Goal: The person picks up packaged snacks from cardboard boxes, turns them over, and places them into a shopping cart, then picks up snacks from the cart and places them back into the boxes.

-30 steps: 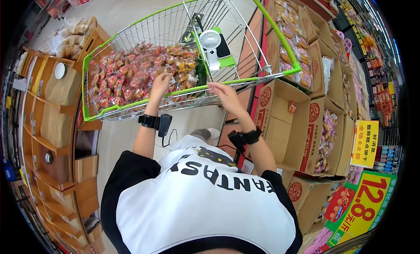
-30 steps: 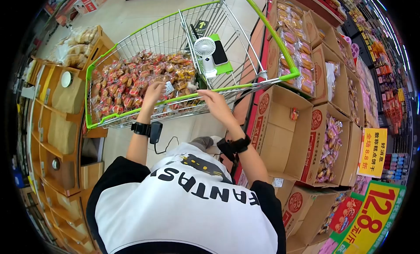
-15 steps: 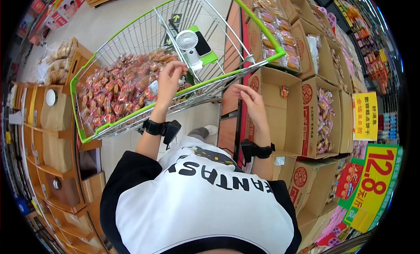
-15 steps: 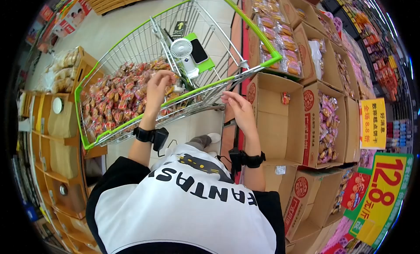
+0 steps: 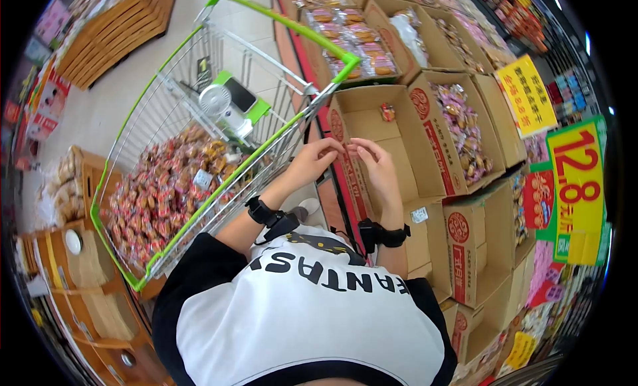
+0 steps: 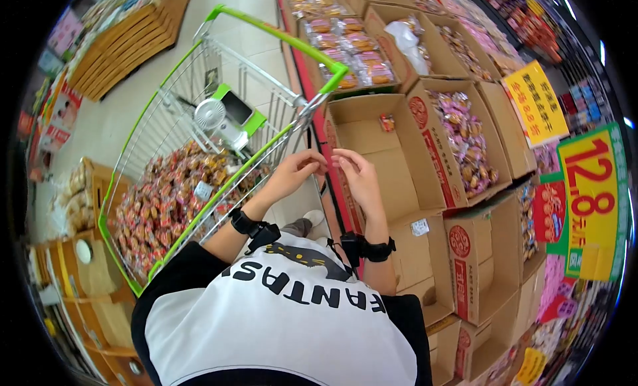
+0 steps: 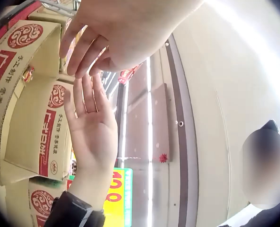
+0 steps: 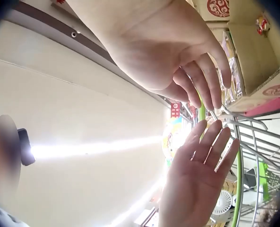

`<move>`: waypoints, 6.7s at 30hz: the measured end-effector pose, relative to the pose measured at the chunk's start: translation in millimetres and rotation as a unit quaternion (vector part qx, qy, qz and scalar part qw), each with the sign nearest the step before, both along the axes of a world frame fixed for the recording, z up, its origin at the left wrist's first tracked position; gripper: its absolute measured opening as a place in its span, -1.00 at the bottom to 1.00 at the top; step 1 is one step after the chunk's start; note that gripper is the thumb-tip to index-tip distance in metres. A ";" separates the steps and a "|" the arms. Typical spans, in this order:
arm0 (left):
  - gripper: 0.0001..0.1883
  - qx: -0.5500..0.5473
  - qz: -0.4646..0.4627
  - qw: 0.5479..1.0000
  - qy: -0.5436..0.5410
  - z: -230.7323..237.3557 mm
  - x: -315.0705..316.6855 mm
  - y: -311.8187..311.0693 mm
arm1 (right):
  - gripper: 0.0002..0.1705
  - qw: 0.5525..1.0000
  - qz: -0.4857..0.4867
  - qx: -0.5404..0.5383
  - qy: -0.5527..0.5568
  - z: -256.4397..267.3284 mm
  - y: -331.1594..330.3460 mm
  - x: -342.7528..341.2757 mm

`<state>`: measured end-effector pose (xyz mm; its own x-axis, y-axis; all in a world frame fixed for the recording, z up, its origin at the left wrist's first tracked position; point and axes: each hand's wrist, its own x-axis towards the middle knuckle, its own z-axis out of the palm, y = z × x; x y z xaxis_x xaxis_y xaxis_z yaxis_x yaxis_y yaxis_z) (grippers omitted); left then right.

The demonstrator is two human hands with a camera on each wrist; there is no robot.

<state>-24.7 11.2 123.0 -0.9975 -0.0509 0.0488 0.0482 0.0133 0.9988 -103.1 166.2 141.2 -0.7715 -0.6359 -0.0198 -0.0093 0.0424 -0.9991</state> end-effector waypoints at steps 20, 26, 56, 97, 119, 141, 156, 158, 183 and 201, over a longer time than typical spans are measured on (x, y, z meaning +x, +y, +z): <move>-0.84 -0.031 -0.238 0.970 0.038 10.9 -99.5 85.5 | -0.73 0.953 -0.293 0.040 0.059 1.5 112.6 -15.4; -0.85 -0.018 -0.290 0.955 0.056 15.9 -124.6 115.8 | -0.73 0.911 -0.396 0.034 0.111 20.1 153.8 -21.9; -0.70 -0.242 -0.190 0.918 0.252 -14.3 -298.7 239.3 | -0.71 0.858 -0.511 0.011 0.053 13.0 219.9 -39.3; -0.70 -0.114 -0.706 0.694 0.086 63.5 -253.4 255.7 | -0.64 0.831 -0.505 -0.212 -0.096 -9.4 230.6 -35.1; -0.65 -0.542 -0.428 0.712 0.130 -71.8 -384.1 306.6 | -0.73 0.802 -0.584 -0.124 -0.014 -25.7 253.1 -23.8; -0.87 0.273 -0.422 0.864 -0.003 82.1 -241.3 250.0 | -0.55 0.818 -0.547 -0.171 -0.051 -13.9 239.7 -19.2; -0.86 0.282 -0.344 0.896 -0.011 71.4 -150.8 153.9 | -0.34 0.894 -0.421 -0.155 0.003 13.3 196.2 -20.2; -0.85 0.278 -0.299 0.913 -0.004 59.4 -148.9 147.6 | -0.43 0.913 -0.382 -0.143 -0.001 15.1 184.5 -18.7; -0.46 0.210 -0.013 0.977 0.022 42.8 -48.6 25.4 | -0.57 0.982 -0.114 -0.105 -0.106 -1.9 37.9 -27.5; -0.72 0.027 0.154 0.988 0.011 14.7 18.6 -29.4 | -0.68 0.979 -0.004 -0.147 -0.141 -5.3 -38.5 -0.1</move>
<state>-6.1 -18.2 137.7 -0.9333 -0.3543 0.0587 0.0716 -0.0235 0.9972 -103.2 127.7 135.9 -0.7672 -0.6394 -0.0496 0.2670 -0.2482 -0.9312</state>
